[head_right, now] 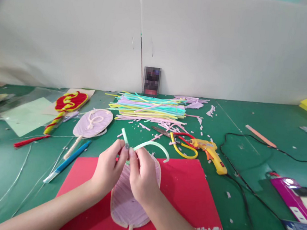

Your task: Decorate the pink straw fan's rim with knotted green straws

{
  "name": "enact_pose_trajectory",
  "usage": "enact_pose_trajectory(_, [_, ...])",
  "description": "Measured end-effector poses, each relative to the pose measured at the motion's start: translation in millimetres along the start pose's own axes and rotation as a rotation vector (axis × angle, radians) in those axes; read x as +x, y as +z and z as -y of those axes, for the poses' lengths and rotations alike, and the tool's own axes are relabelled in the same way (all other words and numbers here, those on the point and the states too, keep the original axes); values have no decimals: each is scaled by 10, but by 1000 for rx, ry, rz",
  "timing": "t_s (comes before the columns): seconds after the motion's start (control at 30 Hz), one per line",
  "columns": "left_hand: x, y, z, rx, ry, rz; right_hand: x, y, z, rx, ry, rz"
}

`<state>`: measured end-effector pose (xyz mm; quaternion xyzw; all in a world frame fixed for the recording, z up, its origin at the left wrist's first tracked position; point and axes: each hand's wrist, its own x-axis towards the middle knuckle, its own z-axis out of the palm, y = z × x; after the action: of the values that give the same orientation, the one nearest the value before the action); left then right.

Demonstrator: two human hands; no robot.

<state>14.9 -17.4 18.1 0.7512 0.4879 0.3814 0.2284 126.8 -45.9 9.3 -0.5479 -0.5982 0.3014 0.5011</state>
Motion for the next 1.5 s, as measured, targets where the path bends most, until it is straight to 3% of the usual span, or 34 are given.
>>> enact_pose_trajectory(0.13, [-56,43,-22,-95,-74,-49,-50,59,21,-10,-16,-26])
enact_pose_trajectory(0.23, [-44,47,-13,-197,-97,-14,-36,47,5,-29,-6,-20])
enact_pose_trajectory(0.4, [128,-103,33,-297,56,295,111,-97,-42,121,80,8])
enact_pose_trajectory(0.53, [265,-250,34,-134,166,441,194,-205,-57,184,89,101])
enact_pose_trajectory(0.73, [301,-284,4,62,250,458,190,-222,-58,140,61,91])
enact_pose_trajectory(0.9, [264,-241,-5,-7,135,483,182,-198,-83,115,52,59])
enact_pose_trajectory(1.17, [196,-131,13,-103,61,393,126,-119,-94,200,114,0])
enact_pose_trajectory(1.33, [264,-178,-8,-323,-21,516,165,-165,-104,334,191,83])
enact_pose_trajectory(1.5, [329,-280,-30,-377,-32,589,191,-227,-63,383,154,128])
